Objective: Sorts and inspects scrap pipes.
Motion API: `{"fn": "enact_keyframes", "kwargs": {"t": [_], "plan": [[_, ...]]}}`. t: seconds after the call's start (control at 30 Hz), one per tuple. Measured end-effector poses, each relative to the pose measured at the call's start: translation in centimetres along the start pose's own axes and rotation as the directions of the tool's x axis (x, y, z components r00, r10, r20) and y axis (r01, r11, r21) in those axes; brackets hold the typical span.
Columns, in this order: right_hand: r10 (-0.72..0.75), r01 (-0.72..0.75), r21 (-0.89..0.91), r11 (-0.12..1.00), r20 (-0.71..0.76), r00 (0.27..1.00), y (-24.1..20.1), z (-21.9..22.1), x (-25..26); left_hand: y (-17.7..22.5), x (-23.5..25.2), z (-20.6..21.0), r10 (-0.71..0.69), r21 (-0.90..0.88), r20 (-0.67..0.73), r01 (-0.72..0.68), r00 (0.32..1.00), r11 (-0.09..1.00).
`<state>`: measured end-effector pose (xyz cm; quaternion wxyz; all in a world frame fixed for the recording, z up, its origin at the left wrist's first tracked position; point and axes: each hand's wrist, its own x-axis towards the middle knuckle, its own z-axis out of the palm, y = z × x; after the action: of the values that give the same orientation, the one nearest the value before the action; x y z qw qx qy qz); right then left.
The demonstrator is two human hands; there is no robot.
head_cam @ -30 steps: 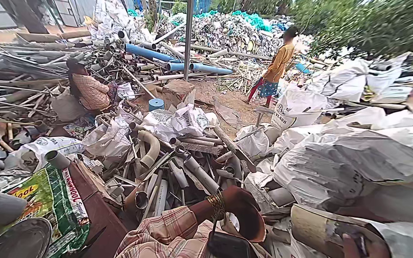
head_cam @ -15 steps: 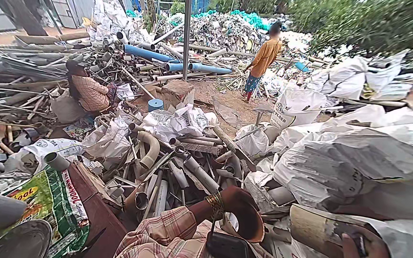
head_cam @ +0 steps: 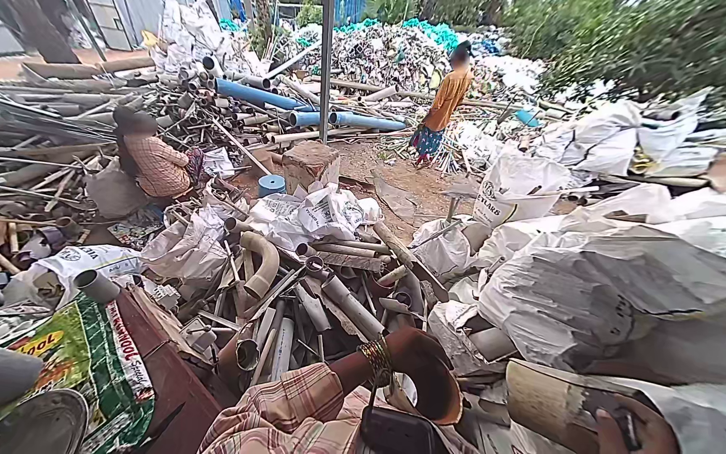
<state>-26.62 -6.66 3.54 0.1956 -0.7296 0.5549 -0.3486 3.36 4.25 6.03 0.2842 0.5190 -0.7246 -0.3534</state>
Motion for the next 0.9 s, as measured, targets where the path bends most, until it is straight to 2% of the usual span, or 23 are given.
{"fn": "enact_keyframes", "kwargs": {"t": [0.2,0.3,0.37,0.47,0.53,0.57,0.7,0.8,0.9], "plan": [[0.013,-0.013,-0.002,1.000,0.002,1.000,-0.3,-0.1,0.0,0.0,0.2,0.2,-0.044,0.028,-0.012,0.044,0.999,0.999],[-0.071,0.068,-0.034,0.997,-0.097,0.993,2.0,0.8,0.2,0.0,0.3,-0.1,-0.053,0.015,0.023,0.053,0.998,0.998],[-0.096,0.090,-0.057,0.994,-0.114,0.989,2.8,1.0,0.2,0.0,0.3,-0.3,-0.061,0.012,0.044,0.060,0.997,0.998],[-0.008,0.009,-0.046,0.999,0.007,1.000,1.5,0.2,-0.1,-2.1,0.8,0.7,0.063,-0.052,-0.014,-0.064,0.998,0.997],[0.023,-0.021,-0.032,0.999,0.036,0.999,1.4,0.1,-0.1,-4.8,1.8,2.0,0.183,-0.099,-0.097,-0.192,0.978,0.976],[0.029,-0.028,-0.016,0.999,0.046,0.999,1.5,0.1,-0.1,-5.1,1.9,2.2,0.193,-0.097,-0.101,-0.203,0.976,0.974],[0.046,-0.059,0.095,0.994,0.127,0.991,1.5,0.0,0.0,-0.5,0.5,-0.1,0.012,0.004,0.022,-0.012,1.000,1.000],[0.074,-0.108,0.136,0.985,0.232,0.970,0.5,-0.1,0.0,-0.3,0.3,-0.1,0.037,0.025,-0.001,-0.037,0.999,0.999],[0.056,-0.095,0.142,0.985,0.257,0.965,0.5,0.6,0.0,-0.4,0.4,0.0,0.009,0.030,0.011,-0.010,1.000,1.000]]}}
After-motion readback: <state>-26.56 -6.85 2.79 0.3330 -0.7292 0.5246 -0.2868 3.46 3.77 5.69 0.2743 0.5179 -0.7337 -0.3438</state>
